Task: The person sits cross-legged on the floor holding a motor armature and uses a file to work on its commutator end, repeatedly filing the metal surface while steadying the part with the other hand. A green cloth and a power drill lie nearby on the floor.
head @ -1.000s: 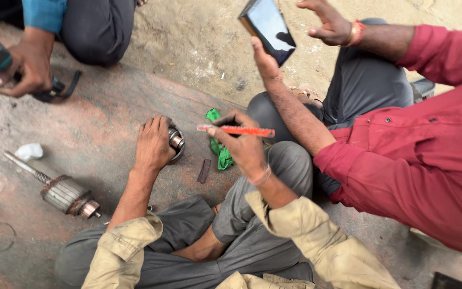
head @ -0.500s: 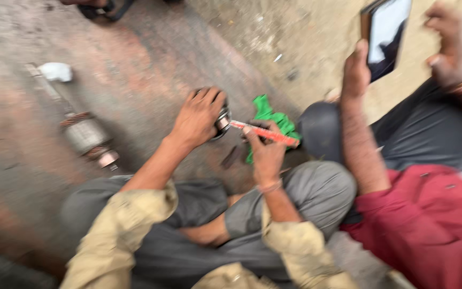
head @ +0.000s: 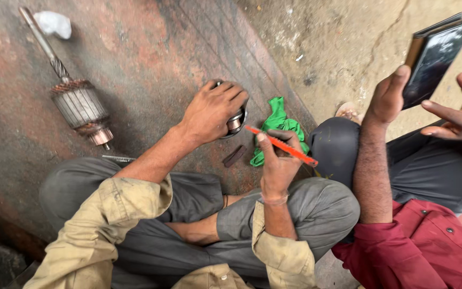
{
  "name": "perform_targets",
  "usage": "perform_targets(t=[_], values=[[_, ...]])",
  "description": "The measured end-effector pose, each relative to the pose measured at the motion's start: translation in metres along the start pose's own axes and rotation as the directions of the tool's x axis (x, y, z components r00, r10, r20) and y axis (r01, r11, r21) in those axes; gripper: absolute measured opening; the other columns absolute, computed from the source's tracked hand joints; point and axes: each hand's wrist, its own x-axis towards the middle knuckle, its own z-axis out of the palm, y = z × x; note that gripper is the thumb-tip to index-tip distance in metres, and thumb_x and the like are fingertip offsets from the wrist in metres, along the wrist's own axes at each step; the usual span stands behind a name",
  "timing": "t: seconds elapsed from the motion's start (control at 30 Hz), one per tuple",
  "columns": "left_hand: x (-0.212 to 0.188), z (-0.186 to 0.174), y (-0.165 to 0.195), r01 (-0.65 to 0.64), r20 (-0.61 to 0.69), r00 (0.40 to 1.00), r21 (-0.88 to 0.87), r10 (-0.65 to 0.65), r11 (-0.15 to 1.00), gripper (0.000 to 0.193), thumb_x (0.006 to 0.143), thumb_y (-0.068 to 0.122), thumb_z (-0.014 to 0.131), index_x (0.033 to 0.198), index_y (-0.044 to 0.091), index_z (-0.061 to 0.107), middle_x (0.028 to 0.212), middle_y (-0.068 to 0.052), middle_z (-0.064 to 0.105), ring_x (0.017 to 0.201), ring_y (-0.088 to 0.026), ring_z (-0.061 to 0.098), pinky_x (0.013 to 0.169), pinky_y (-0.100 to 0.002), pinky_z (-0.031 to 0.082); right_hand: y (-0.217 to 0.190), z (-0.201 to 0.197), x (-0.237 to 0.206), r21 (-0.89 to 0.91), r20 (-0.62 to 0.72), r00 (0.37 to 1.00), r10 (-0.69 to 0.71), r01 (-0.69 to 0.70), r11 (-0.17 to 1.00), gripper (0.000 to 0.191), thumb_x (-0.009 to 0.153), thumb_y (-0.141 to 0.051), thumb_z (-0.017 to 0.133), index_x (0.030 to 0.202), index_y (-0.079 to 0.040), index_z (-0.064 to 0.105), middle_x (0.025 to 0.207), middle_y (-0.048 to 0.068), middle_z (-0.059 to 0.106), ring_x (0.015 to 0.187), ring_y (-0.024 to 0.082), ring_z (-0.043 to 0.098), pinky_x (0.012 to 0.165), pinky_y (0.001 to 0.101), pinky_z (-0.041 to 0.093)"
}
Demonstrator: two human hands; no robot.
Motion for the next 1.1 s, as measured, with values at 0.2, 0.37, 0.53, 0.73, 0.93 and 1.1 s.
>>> perform_targets(t=[0.2, 0.37, 0.53, 0.73, 0.93, 1.1], values=[[0.001, -0.001, 0.000, 0.008, -0.008, 1.000, -0.061, -0.008, 0.998, 0.045, 0.070, 0.013, 0.075, 0.112, 0.003, 0.061, 0.112, -0.009, 0.066, 0.114, -0.028, 0.063, 0.093, -0.045, 0.046, 0.006, -0.001, -0.004, -0.180, 0.051, 0.992, -0.117, 0.124, 0.976, 0.022, 0.091, 0.005, 0.080, 0.106, 0.004, 0.064, 0.103, 0.007, 0.067, 0.094, 0.011, 0.065, 0.088, 0.0256, 0.055], [0.004, 0.001, 0.001, 0.043, 0.011, 0.999, -0.058, -0.043, 0.997, 0.043, 0.073, 0.013, 0.076, 0.113, 0.005, 0.062, 0.107, -0.007, 0.064, 0.109, -0.027, 0.063, 0.094, -0.045, 0.046, 0.007, 0.003, -0.007, -0.209, 0.034, 0.993, -0.110, 0.114, 0.971, 0.021, 0.091, 0.004, 0.081, 0.106, 0.005, 0.065, 0.102, 0.007, 0.069, 0.094, 0.012, 0.067, 0.088, 0.0264, 0.057], [0.004, 0.004, 0.000, 0.044, -0.004, 0.999, -0.048, -0.044, 0.998, 0.049, 0.072, 0.013, 0.075, 0.119, 0.008, 0.064, 0.110, -0.004, 0.064, 0.108, -0.025, 0.062, 0.094, -0.045, 0.046, 0.005, 0.003, -0.005, -0.212, 0.040, 0.989, -0.146, 0.151, 0.966, 0.020, 0.093, 0.005, 0.080, 0.105, 0.005, 0.064, 0.103, 0.008, 0.068, 0.095, 0.013, 0.068, 0.089, 0.0270, 0.058], [0.003, 0.007, -0.002, 0.031, 0.004, 1.000, -0.049, -0.031, 0.998, 0.049, 0.075, 0.015, 0.075, 0.122, 0.009, 0.065, 0.110, -0.003, 0.064, 0.109, -0.025, 0.062, 0.095, -0.046, 0.045, 0.003, 0.004, -0.004, -0.111, 0.006, 0.995, -0.098, 0.098, 0.989, 0.021, 0.092, 0.009, 0.079, 0.105, 0.004, 0.064, 0.103, 0.009, 0.067, 0.093, 0.013, 0.067, 0.086, 0.0264, 0.057], [0.005, 0.012, -0.003, 0.003, -0.032, 0.999, -0.020, -0.003, 1.000, 0.047, 0.078, 0.009, 0.073, 0.124, 0.010, 0.064, 0.113, -0.002, 0.066, 0.111, -0.023, 0.063, 0.103, -0.046, 0.045, 0.004, 0.002, -0.002, -0.103, 0.025, 0.995, -0.093, 0.095, 0.990, 0.020, 0.092, 0.009, 0.079, 0.103, 0.003, 0.063, 0.103, 0.009, 0.067, 0.092, 0.013, 0.069, 0.086, 0.0274, 0.060], [0.007, 0.015, -0.001, 0.011, -0.004, 1.000, -0.020, -0.011, 1.000, 0.050, 0.074, 0.007, 0.074, 0.123, 0.009, 0.064, 0.111, -0.002, 0.066, 0.110, -0.024, 0.063, 0.102, -0.048, 0.043, 0.010, -0.004, -0.003, -0.406, 0.103, 0.950, -0.295, 0.311, 0.859, 0.022, 0.092, 0.003, 0.084, 0.101, 0.003, 0.063, 0.098, 0.011, 0.068, 0.090, 0.016, 0.066, 0.082, 0.0283, 0.056]])
